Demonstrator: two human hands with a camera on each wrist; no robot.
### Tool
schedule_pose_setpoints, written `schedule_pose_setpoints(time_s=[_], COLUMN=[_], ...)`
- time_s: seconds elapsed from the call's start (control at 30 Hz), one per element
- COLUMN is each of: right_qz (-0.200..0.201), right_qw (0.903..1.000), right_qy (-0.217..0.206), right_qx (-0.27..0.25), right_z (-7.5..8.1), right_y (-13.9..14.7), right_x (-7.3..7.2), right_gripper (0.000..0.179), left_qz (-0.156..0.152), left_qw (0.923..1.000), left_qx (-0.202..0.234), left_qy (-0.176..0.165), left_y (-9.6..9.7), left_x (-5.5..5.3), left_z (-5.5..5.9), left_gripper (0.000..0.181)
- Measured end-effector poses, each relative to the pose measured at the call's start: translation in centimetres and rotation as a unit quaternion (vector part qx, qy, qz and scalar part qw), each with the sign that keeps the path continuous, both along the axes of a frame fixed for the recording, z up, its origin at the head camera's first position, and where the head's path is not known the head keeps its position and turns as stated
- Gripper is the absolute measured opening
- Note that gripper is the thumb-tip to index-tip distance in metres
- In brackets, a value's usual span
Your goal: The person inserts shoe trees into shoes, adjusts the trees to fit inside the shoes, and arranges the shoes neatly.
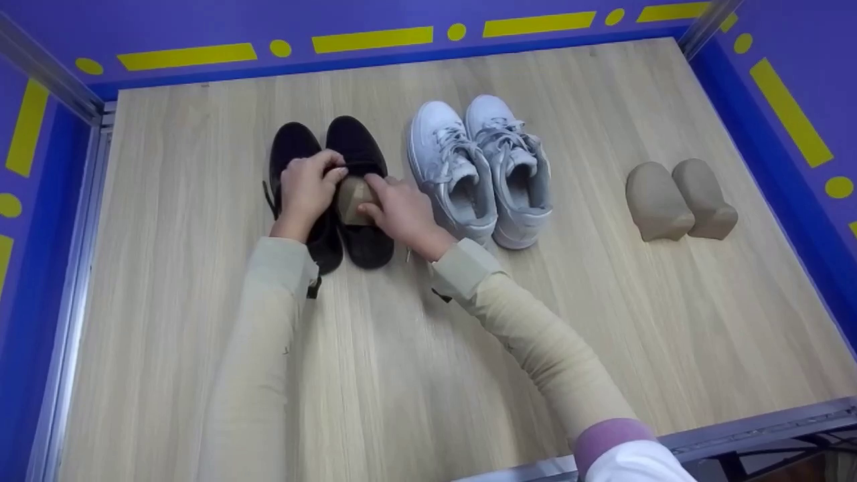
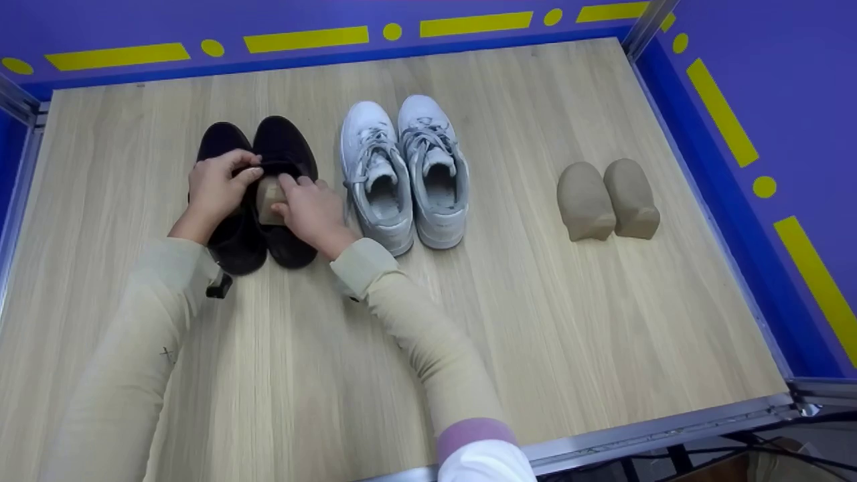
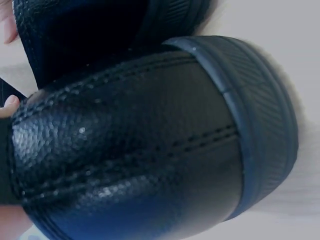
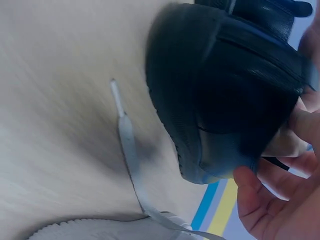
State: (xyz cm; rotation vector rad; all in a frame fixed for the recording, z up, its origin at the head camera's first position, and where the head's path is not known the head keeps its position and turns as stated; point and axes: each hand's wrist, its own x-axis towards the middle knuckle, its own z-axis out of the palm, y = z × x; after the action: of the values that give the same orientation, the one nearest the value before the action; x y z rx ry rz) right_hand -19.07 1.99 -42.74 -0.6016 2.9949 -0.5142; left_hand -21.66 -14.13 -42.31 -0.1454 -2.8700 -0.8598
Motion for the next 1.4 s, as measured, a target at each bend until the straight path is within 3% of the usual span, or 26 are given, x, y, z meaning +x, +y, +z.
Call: schedule_pose_setpoints(time_s=[0.67,1.4], right_qz=[-0.044,-0.081], right_qw=[0.9972,0.9949], right_qy=[0.047,0.055], right_qx=[0.039,0.024], right_z=[-0.6,-1.6], right_y=[-1.1,-1.6], right_x=[1.0,0.0], right_gripper=[0.037,0.032], left_qz=[0.008,0.005], left_qw=[1.0000,0.9995], left_qx=[-0.002,-0.031], left_qy=[-0.003,0.008], left_y=[0.1,0.3], left_x=[0.1,0.6], left_z=[0.0,-0.3], left_gripper=[0.017,0.017])
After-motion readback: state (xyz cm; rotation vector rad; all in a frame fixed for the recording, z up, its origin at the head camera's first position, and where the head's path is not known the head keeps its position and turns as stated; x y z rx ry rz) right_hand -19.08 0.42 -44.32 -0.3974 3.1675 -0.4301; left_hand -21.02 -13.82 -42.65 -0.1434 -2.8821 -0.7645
